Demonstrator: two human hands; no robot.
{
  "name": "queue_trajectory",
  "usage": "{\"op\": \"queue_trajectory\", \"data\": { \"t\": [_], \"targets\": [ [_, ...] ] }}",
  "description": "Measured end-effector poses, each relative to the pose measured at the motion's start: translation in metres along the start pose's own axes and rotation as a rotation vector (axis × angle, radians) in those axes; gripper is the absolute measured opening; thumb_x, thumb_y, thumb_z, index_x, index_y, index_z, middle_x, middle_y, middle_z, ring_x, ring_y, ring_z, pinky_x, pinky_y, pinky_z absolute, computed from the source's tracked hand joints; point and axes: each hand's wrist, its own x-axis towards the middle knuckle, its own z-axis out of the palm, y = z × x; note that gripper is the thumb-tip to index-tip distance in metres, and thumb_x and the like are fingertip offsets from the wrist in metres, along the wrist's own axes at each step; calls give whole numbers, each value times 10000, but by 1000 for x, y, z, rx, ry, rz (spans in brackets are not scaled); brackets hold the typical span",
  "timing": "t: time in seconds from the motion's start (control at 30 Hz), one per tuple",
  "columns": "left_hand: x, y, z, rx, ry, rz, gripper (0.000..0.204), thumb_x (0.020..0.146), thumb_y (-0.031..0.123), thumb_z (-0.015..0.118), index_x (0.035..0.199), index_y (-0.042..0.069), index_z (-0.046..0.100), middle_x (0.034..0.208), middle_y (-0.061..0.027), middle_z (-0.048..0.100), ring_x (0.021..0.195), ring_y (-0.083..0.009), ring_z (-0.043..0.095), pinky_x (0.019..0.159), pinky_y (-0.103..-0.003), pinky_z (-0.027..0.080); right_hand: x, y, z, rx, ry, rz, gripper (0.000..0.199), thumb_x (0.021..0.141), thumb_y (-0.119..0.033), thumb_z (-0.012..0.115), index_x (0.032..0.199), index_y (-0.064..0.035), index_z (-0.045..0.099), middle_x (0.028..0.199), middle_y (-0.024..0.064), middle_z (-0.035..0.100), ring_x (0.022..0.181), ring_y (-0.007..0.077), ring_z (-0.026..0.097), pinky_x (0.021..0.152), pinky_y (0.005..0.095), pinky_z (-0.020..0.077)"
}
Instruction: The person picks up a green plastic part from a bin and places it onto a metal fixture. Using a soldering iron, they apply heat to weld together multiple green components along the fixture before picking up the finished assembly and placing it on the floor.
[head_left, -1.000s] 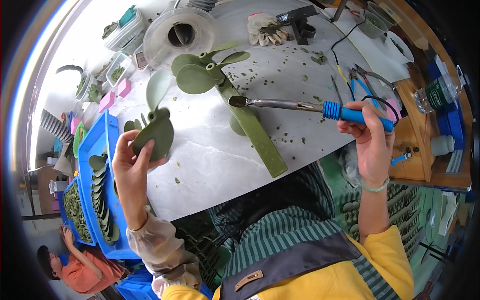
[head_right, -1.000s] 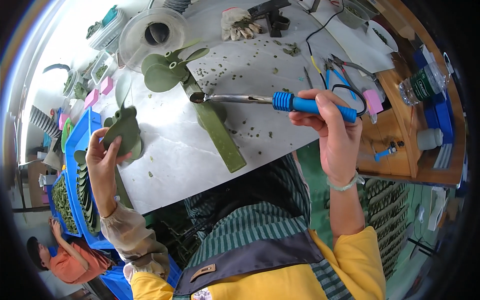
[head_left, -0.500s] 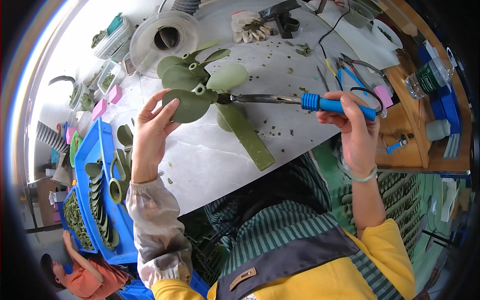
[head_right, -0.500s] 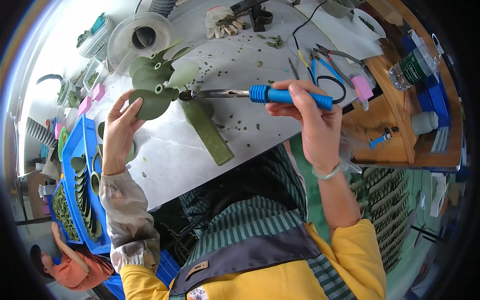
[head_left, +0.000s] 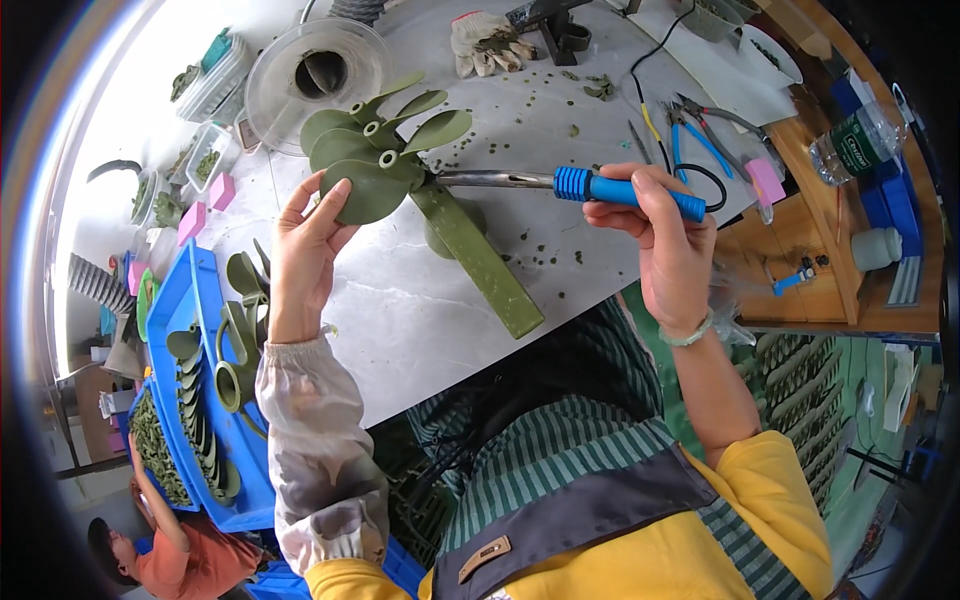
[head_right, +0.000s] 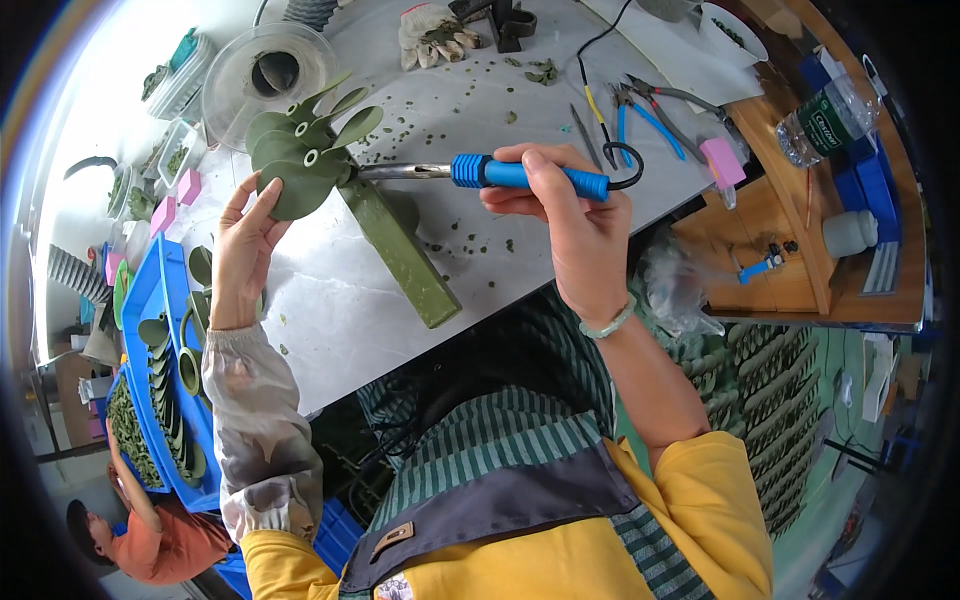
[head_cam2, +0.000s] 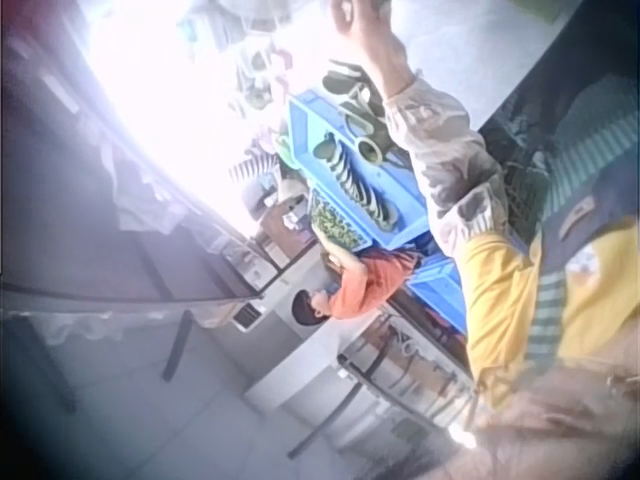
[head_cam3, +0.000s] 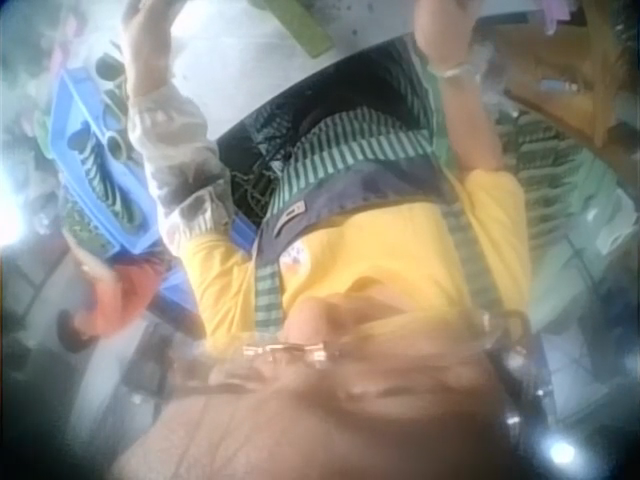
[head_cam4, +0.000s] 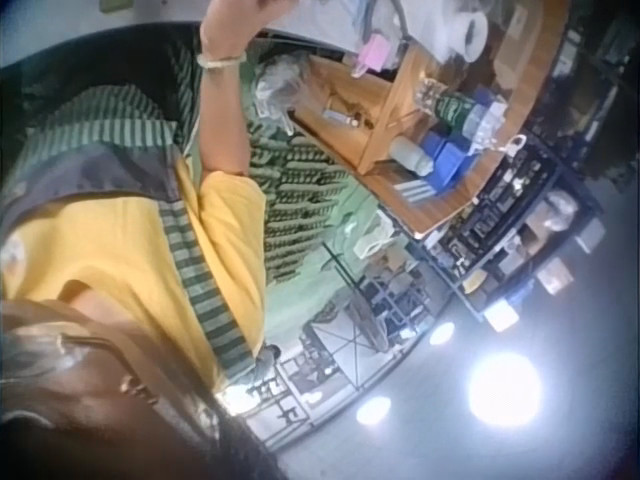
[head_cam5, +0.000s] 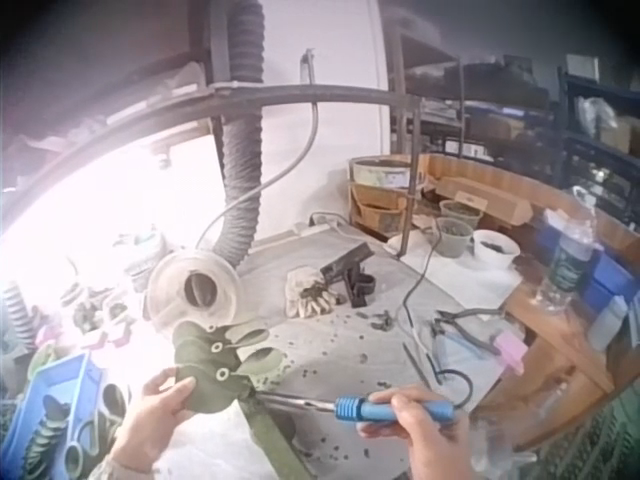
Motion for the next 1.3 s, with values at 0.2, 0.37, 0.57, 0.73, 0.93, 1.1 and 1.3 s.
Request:
{"op": "queue_trajectory", "data": {
  "t": [0.2, 0.37, 0.57, 0.73, 0.93, 1.1, 1.3],
  "targets": [
    [3, -7, -2, -50, -3, 0, 226, 902, 60, 590, 1125, 28, 582, 1008, -107, 665, 863, -179, 678, 746, -261, 583, 2, 5, 2, 26, 27, 14, 255, 945, -144, 498, 969, 75, 626, 925, 126, 654, 759, 212, 677, 713, 318, 575],
    [5, -6, -3, -46, 5, -2, 224, 901, 61, 591, 1121, 20, 590, 1007, -108, 666, 858, -179, 679, 743, -262, 584, 4, 7, 1, 27, -9, -15, 256, 947, -143, 490, 975, 73, 624, 899, 125, 655, 761, 209, 676, 715, 321, 576],
    [6, -5, -3, -32, 5, -7, 249, 898, 72, 598, 1140, 13, 587, 995, -108, 670, 834, -166, 682, 695, -233, 585, 1, 4, 1, 10, -30, 2, 255, 948, -143, 486, 980, 73, 617, 910, 128, 653, 766, 207, 676, 719, 323, 576],
    [6, -5, -3, -27, 15, -6, 252, 895, 76, 604, 1138, 12, 590, 985, -107, 672, 823, -160, 683, 679, -227, 585, 2, 5, 2, 16, -5, 19, 257, 948, -144, 488, 976, 75, 621, 906, 128, 653, 766, 207, 676, 720, 318, 574],
    [6, -5, -1, -29, 22, -2, 237, 892, 71, 608, 1121, 12, 600, 966, -103, 677, 805, -155, 685, 664, -219, 586, 7, 10, 1, 33, 14, 2, 258, 945, -150, 502, 967, 75, 627, 898, 126, 654, 758, 206, 676, 715, 311, 569],
    [5, -5, 0, -28, 30, -1, 234, 891, 64, 607, 1119, 14, 601, 960, -105, 678, 801, -155, 686, 656, -216, 588, 8, 11, 1, 32, 17, -1, 257, 943, -152, 508, 964, 73, 629, 890, 125, 654, 754, 205, 676, 714, 307, 567],
    [4, -4, 2, -31, 42, 2, 230, 888, 62, 611, 1113, 16, 604, 950, -105, 680, 784, -152, 687, 646, -216, 587, 7, 11, -1, 37, 2, -15, 259, 944, -152, 504, 973, 75, 626, 908, 127, 652, 758, 212, 675, 719, 320, 573]
  ]
}}
